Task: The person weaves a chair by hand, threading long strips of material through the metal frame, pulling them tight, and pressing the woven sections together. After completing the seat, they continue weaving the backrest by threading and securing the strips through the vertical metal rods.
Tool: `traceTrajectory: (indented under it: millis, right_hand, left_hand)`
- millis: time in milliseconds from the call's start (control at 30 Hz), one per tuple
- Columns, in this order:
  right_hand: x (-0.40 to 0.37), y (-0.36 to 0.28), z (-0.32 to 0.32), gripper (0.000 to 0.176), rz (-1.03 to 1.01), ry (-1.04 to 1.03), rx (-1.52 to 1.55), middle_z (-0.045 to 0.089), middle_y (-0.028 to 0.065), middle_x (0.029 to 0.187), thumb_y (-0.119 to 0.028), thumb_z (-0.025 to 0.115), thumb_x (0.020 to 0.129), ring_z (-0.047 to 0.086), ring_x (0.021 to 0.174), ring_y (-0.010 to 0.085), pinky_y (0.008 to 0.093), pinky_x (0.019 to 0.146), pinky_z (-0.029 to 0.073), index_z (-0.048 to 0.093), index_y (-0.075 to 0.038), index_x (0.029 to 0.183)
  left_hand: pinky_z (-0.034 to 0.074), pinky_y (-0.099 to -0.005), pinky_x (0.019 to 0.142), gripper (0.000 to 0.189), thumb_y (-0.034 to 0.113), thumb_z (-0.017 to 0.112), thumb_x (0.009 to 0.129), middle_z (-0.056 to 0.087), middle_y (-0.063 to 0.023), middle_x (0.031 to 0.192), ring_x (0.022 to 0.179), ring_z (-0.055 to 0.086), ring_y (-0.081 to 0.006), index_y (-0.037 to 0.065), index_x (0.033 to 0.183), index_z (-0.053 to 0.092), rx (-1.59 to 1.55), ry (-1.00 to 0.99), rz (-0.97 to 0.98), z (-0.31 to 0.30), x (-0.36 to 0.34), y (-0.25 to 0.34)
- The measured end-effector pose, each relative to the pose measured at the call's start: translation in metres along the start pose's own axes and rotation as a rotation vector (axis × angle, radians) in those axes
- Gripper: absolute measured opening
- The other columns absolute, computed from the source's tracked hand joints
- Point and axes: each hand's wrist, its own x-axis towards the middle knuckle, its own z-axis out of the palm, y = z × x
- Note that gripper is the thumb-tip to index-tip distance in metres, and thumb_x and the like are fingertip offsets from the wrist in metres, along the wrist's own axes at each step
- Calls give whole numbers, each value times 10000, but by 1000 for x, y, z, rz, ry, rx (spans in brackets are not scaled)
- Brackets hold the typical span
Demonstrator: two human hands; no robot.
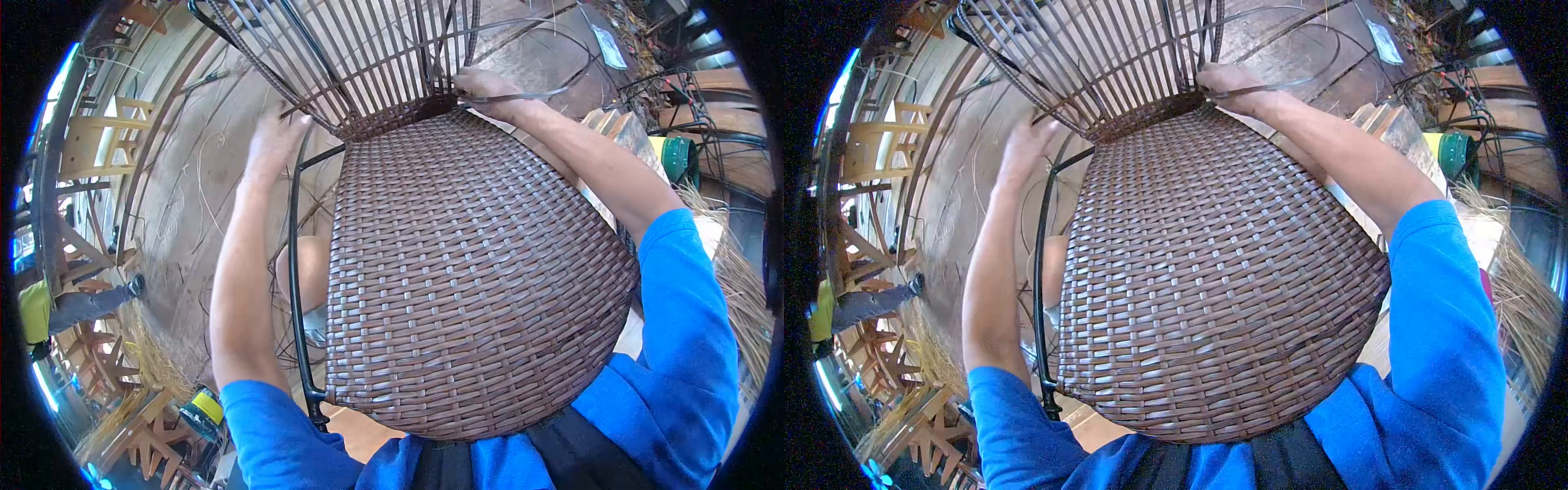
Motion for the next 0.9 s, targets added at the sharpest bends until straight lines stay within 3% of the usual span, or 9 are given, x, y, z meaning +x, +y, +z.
traceTrajectory:
  millis: [133,200,233,300,400,467,700,867,900]
  right_hand:
    - [-8,-7,-4,170,-55,137,88,537,150,875,-209,564,846,555,837,334,411,710,459,565,-42,879]
    - [-5,-2,7,240,-27,161,-59,547,160,860,-269,576,859,566,821,336,420,695,462,574,-29,858]
    - [-4,-4,6,252,-10,126,-41,551,166,855,-274,576,857,567,816,344,423,695,461,577,-22,842]
    - [2,-7,-3,279,20,60,-13,559,179,845,-283,577,854,568,808,361,428,696,459,583,-8,811]
    - [4,-11,-3,315,205,127,47,590,207,774,-294,585,841,578,757,388,448,684,458,583,9,755]
    - [11,-13,1,317,323,130,38,602,218,735,-295,591,830,587,738,398,463,683,459,589,15,765]
    - [28,-33,-7,285,638,17,13,644,213,935,-280,594,812,620,909,374,433,800,492,666,-26,920]
    - [24,-24,-6,307,584,34,64,650,195,908,-315,627,786,629,890,346,413,793,492,672,-43,921]
    - [22,-25,-6,304,564,36,71,651,192,902,-314,624,786,629,884,343,411,793,491,672,-48,924]
  left_hand:
    - [439,-451,835,426,410,513,873,619,-214,1013,963,572,-397,56,1099,590,160,-191,-49,-9,-12,-4]
    - [457,-461,745,374,401,472,896,642,-196,877,921,589,-379,73,958,640,232,1,6,-39,-44,-64]
    - [482,-444,681,329,362,444,914,648,-174,881,869,616,-355,112,924,657,751,-142,-131,-70,-53,-129]
    - [500,-448,639,278,297,442,920,660,-143,863,777,644,-331,125,907,660,983,-58,-241,-159,-127,-198]
    - [485,-460,772,495,541,387,892,639,-145,1049,934,624,-339,136,1011,647,891,155,-842,-260,-203,-174]
    - [395,-419,914,647,597,293,898,609,-205,1092,1104,536,-346,82,1129,610,986,173,-833,-283,-227,-142]
    - [484,-452,785,506,494,373,907,629,-199,1033,982,599,-318,74,1013,634,1008,-75,-909,-319,-173,-172]
    - [383,-422,963,597,436,546,828,504,-250,1238,1156,487,-348,5,1239,508,848,-33,-14,-121,-64,-53]
    - [380,-434,960,629,480,549,825,490,-263,1248,1148,490,-358,-5,1222,512,736,-65,-14,-77,-42,-50]
